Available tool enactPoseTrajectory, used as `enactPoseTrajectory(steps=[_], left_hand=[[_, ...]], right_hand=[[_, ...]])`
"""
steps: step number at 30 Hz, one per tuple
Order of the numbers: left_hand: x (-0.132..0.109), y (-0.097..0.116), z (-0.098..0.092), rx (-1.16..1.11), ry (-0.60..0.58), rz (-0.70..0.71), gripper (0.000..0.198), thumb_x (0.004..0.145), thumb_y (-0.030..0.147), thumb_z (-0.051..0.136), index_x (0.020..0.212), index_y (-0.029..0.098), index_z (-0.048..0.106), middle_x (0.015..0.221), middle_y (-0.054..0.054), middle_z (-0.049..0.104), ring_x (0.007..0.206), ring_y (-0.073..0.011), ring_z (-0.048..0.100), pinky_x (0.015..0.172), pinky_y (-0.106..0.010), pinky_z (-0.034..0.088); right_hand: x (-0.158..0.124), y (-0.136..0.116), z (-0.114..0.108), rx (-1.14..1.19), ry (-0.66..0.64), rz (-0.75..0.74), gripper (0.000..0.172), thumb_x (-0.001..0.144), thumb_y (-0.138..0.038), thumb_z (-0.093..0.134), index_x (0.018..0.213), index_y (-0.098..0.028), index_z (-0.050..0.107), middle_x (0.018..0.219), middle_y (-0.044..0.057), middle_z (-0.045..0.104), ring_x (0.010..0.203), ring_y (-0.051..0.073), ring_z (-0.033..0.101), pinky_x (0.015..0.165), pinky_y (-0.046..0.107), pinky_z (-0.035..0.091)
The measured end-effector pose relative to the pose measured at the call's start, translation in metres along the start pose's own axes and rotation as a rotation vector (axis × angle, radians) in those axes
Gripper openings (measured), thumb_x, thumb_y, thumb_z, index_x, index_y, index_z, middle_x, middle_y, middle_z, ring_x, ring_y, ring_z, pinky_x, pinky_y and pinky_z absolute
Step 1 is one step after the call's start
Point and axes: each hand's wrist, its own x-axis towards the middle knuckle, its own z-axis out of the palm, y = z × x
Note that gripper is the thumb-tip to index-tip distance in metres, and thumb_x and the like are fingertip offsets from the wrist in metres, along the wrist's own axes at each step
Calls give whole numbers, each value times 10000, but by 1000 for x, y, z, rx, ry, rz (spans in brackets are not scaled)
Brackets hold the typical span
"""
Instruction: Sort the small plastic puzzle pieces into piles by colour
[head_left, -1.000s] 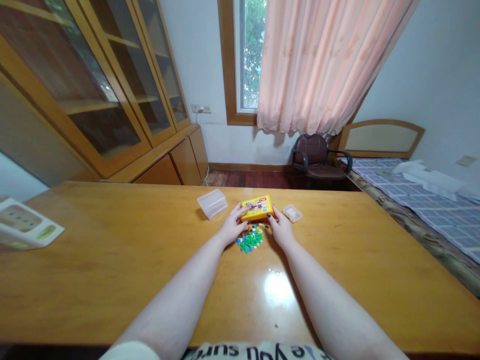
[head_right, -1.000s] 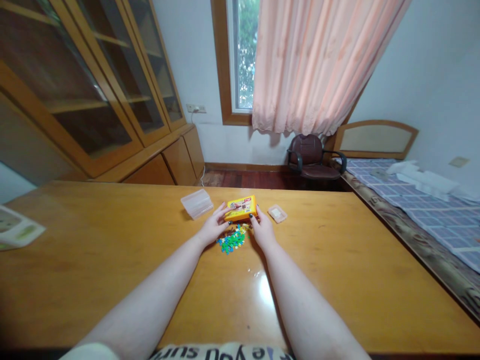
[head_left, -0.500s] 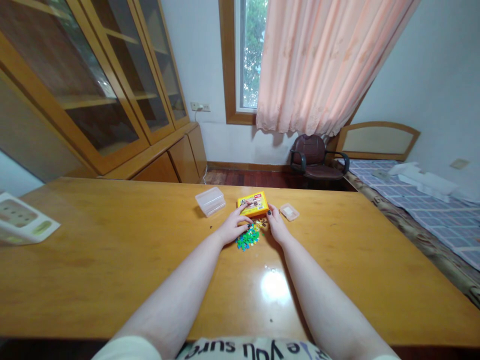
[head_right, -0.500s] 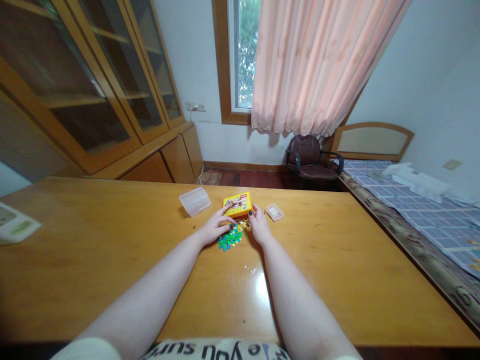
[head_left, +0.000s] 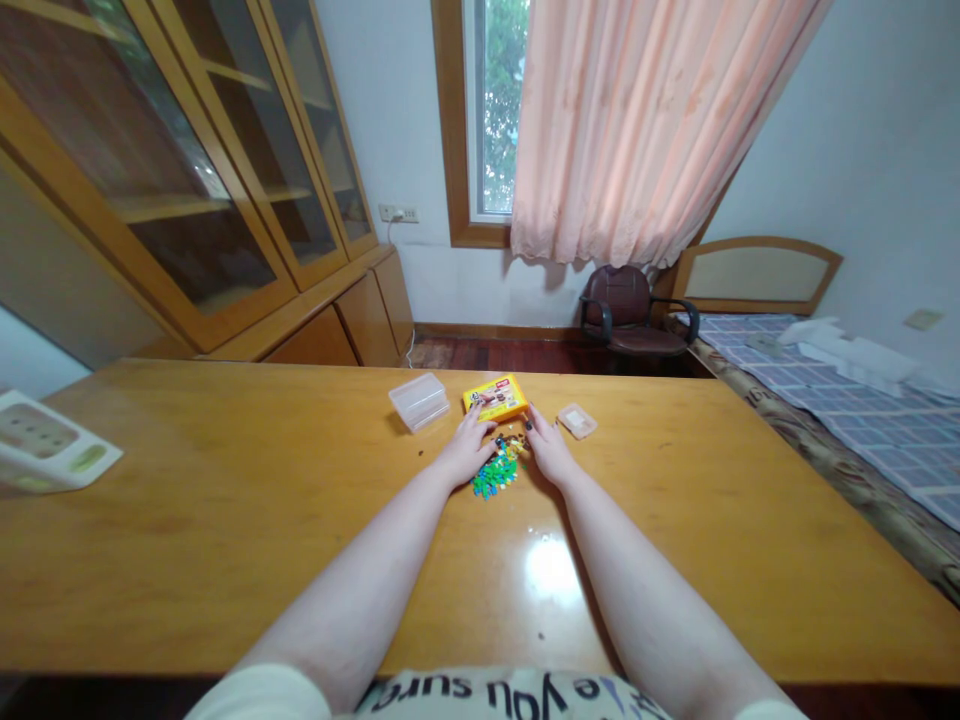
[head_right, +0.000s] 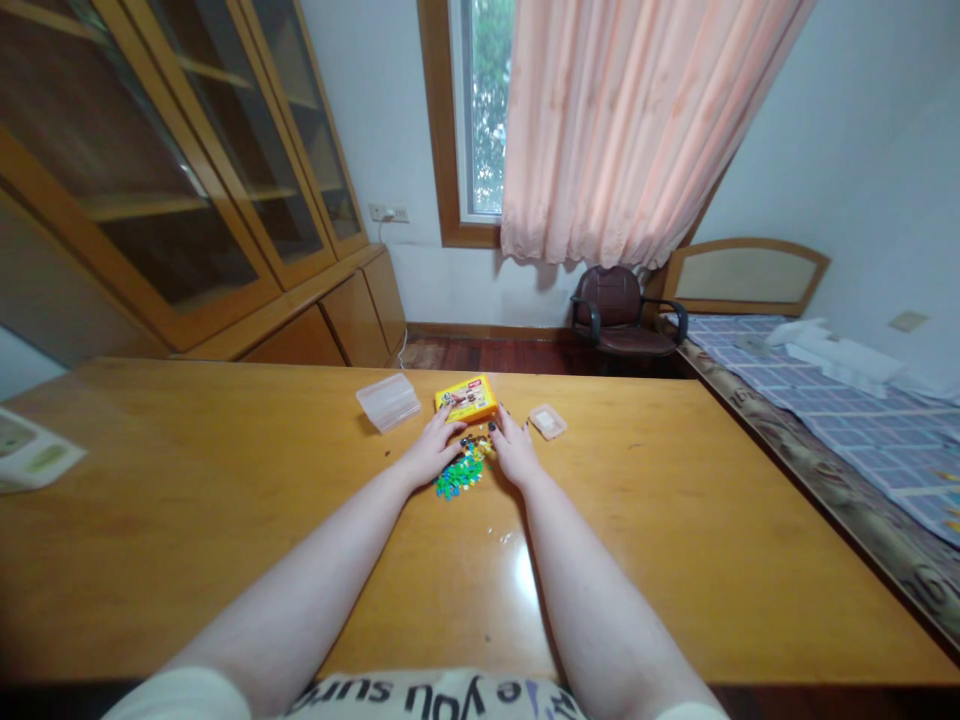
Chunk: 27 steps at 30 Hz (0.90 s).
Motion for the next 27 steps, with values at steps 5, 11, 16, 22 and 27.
enactPoseTrajectory(steps=[5,11,16,22,27], left_hand=[[0,-2,2,26,-18,-29,489,821,294,518,1279,131,473,1515,-143,210,1408,-270,141,1146,-456,165],[-1,-5,3,129,38,-98,564,828,334,505,1347,139,400,1508,-148,231,1399,-300,162,1131,-492,175],[-1,-10,-3,209,6,-123,547,873,364,429,1362,125,380,1491,-147,280,1399,-279,171,1133,-457,178],[-2,-14,-7,244,-47,-71,536,875,345,413,1347,92,398,1473,-149,319,1384,-261,230,1142,-404,186],[-8,0,-17,260,34,-55,539,859,317,445,1358,128,373,1466,-147,330,1359,-259,291,1113,-400,251]], right_hand=[[-2,-7,-1,18,-12,94,533,910,-372,369,1395,-151,367,1400,139,434,1311,260,377,1125,524,79],[-5,-6,0,87,70,82,502,903,-404,376,1340,-168,450,1335,115,517,1244,234,462,1065,423,311],[-9,-13,0,-80,28,45,492,909,-380,380,1343,-161,451,1355,128,493,1256,249,445,1065,425,300],[-15,-22,-1,-311,-185,-87,549,885,-365,457,1385,-149,386,1452,141,352,1361,268,277,1117,506,114],[-19,-30,-4,-267,-282,-188,523,877,-369,471,1366,-189,422,1413,110,427,1325,246,349,1108,459,198]])
